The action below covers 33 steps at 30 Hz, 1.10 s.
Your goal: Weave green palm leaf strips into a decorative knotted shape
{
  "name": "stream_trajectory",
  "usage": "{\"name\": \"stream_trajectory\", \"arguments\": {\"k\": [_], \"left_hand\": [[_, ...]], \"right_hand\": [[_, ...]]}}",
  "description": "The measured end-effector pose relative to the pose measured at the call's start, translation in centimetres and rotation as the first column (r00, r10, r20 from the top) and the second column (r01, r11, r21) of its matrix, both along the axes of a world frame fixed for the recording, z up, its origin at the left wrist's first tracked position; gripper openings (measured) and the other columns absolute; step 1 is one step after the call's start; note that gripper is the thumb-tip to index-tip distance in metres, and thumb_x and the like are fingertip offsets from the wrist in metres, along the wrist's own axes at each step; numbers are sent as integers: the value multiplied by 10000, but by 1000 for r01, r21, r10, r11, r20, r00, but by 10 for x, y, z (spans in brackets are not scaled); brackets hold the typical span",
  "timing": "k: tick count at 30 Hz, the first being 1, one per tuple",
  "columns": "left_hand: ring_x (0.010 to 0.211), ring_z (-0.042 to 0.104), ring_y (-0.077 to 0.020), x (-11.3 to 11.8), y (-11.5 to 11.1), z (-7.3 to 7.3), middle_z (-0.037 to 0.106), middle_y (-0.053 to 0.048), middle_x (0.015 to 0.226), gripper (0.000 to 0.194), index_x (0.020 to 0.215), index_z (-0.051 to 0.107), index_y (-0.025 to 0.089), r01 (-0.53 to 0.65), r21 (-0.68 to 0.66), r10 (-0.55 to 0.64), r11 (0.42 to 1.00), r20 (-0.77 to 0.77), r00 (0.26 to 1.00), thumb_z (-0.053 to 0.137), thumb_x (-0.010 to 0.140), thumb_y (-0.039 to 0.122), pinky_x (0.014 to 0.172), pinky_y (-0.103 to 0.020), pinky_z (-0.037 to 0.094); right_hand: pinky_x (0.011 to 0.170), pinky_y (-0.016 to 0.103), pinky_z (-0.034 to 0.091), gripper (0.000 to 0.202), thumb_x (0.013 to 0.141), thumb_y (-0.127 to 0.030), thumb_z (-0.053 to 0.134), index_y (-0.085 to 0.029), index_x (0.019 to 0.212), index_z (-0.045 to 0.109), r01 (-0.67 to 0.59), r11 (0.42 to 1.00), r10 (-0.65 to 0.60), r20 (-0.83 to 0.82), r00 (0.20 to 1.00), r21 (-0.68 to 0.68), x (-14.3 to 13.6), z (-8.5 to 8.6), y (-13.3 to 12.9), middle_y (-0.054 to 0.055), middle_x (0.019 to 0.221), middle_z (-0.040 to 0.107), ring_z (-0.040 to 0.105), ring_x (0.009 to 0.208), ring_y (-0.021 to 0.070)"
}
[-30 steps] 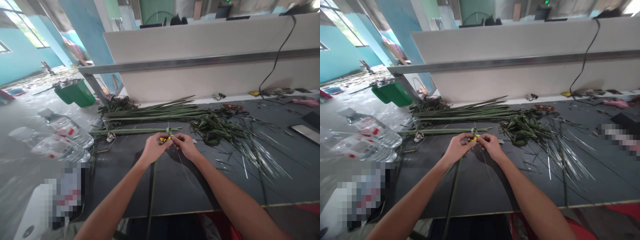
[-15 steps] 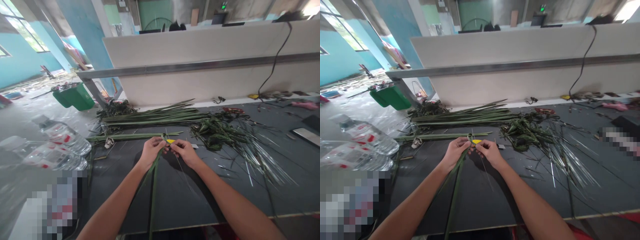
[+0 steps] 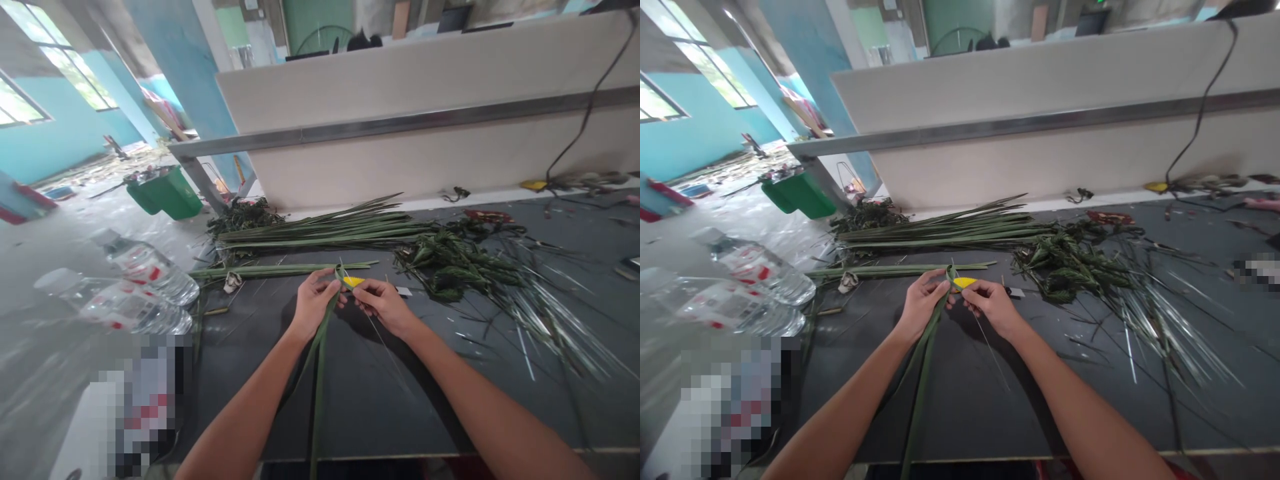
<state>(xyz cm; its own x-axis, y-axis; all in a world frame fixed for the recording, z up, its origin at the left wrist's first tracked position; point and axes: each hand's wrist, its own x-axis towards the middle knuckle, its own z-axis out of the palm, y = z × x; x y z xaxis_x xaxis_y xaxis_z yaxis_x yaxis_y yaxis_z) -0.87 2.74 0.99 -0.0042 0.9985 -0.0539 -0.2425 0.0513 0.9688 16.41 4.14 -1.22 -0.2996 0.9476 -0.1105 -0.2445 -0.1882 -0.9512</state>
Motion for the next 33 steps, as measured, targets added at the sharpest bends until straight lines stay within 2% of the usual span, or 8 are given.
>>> {"name": "stream_trajectory", "arguments": {"k": [7,14,21,26,33], "left_hand": [[545,664,-140,0,-1,0,747,-44,745,628,1172,613,121,41,-37,-40,998,11,999,891,704,434,556,-257,571],[542,665,-143,-2,3,2,758,-63,755,622,1143,643,96,-38,34,40,999,-53,998,887,695,453,526,-257,569],[550,673,-150,-2,8,-2,718,-18,653,563,1104,652,99,-55,82,60,995,-55,997,880,697,414,507,-248,573],[578,692,-161,-3,8,-1,736,-28,709,549,1078,657,110,-104,64,106,993,-39,994,899,654,362,509,-251,580],[569,692,-165,-4,7,3,726,-27,664,601,1084,660,102,-128,23,129,992,-28,991,915,628,400,523,-249,580]], "right_hand": [[450,239,321,404,630,-515,887,-169,690,687,-3,1000,3,11,1000,0,2,2,0,-12,583,625,469,471,79],[444,236,331,420,621,-533,885,-175,680,673,3,1000,-3,2,1000,15,2,1,3,-18,585,620,471,471,75],[457,244,342,403,623,-518,891,-178,691,684,-58,998,58,-1,998,-20,3,1,1,-14,586,624,480,473,80],[444,244,321,395,618,-504,892,-175,667,677,-80,996,80,15,997,-35,2,3,0,-13,579,621,465,462,78],[452,245,317,375,641,-492,886,-178,682,683,-107,994,107,32,994,-15,5,1,-1,-16,584,616,456,465,75]]}}
